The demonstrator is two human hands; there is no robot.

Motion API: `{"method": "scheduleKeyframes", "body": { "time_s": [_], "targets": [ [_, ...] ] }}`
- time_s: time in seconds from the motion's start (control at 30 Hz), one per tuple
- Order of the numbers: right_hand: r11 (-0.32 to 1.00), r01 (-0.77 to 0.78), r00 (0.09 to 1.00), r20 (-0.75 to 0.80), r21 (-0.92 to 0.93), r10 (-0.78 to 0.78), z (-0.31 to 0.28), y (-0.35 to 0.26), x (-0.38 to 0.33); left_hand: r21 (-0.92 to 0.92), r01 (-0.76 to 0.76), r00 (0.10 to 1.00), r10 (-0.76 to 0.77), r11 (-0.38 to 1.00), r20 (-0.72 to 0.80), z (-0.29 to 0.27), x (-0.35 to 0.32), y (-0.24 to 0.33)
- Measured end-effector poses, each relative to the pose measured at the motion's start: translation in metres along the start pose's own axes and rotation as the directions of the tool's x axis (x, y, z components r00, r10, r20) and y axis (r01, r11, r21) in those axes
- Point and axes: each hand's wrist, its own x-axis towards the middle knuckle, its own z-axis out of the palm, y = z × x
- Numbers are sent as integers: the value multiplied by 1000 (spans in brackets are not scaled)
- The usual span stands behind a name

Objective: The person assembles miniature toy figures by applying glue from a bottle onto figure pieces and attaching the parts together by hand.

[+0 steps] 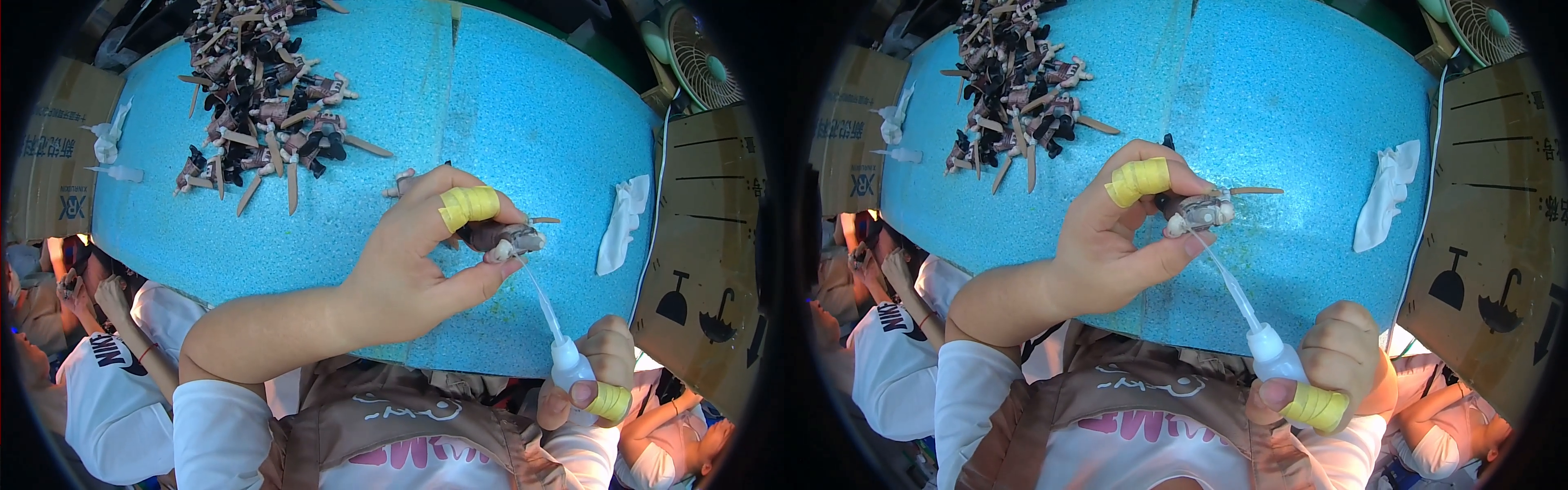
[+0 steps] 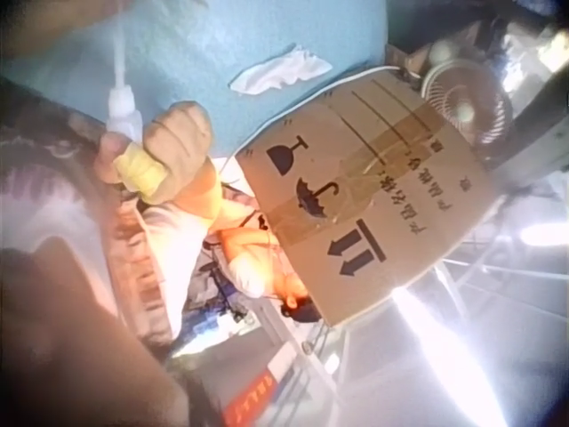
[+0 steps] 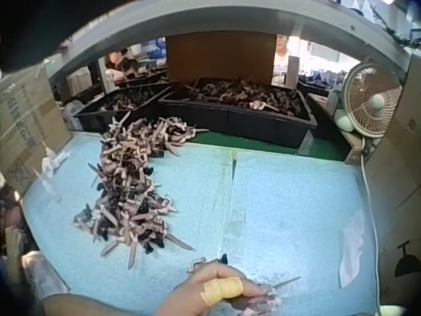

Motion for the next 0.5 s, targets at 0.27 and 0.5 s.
{"method": "scheduleKeyframes", "body": {
  "time_s": [0.27, 0.5],
  "targets": [
    [1000, 1, 998, 69, -1, -1, -2, -1, 0, 11, -18, 1000, 18, 1000, -24, -1, 1, 0],
    [999, -35, 999, -4, -27, 35, 0, -3, 0, 136, -106, 993, 113, 985, -44, -1, 2, 0]
  ]
}}
